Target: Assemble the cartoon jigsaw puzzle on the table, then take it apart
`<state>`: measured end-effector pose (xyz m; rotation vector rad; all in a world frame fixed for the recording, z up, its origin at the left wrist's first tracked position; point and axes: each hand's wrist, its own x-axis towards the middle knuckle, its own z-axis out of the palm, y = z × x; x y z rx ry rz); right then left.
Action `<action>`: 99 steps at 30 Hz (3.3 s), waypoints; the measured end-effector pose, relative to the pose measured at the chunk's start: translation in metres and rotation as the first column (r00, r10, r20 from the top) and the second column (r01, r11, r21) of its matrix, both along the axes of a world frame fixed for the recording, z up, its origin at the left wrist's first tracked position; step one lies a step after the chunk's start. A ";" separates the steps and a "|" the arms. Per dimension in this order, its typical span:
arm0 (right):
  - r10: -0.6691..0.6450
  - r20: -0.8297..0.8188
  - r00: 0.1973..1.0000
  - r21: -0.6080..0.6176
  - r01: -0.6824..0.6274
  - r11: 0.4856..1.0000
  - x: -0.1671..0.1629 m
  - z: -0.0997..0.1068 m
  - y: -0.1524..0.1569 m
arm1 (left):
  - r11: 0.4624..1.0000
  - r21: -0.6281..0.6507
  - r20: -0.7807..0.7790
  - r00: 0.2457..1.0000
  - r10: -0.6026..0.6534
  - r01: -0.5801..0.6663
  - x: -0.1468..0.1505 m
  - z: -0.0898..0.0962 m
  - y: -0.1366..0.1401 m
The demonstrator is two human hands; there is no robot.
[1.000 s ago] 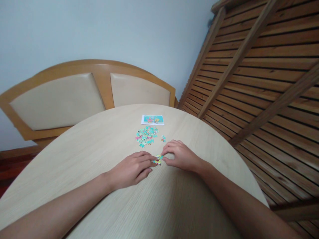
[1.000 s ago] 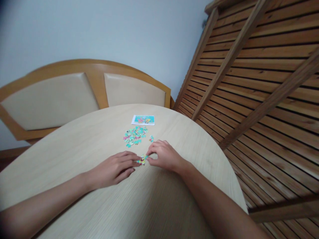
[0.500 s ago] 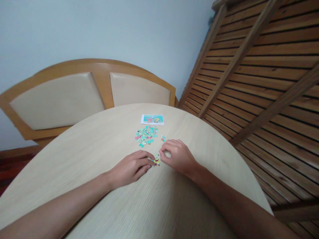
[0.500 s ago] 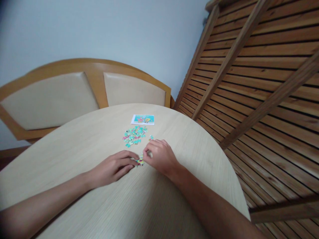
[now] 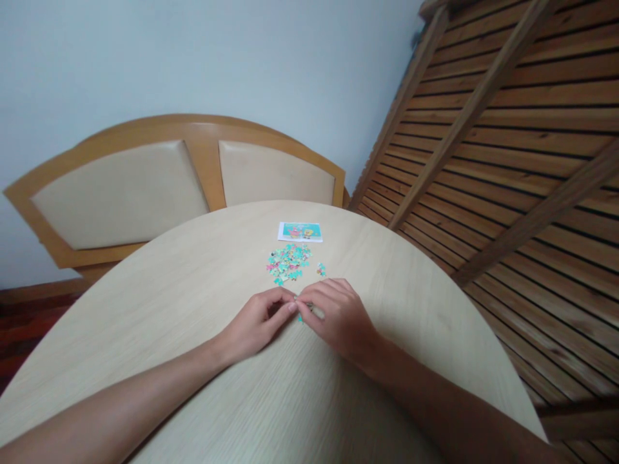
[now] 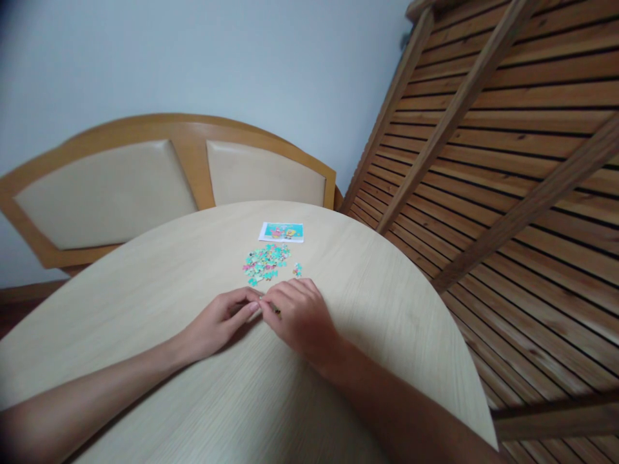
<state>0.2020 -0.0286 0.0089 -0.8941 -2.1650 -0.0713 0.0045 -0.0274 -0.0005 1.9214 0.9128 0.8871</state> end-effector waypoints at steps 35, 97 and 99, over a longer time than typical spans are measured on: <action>0.128 0.146 0.981 -0.342 -0.071 0.937 0.024 -0.005 0.017 | 0.957 0.269 -0.215 0.962 0.168 -0.107 -0.007 -0.008 0.008; 0.239 0.204 0.949 -0.374 -0.150 0.915 0.027 -0.006 0.024 | 0.898 0.400 -0.467 0.884 0.027 0.184 -0.007 -0.003 -0.001; 0.157 0.208 0.965 -0.340 -0.079 0.937 0.028 -0.006 0.032 | 0.895 0.405 -0.474 0.880 0.030 0.188 -0.006 -0.003 0.000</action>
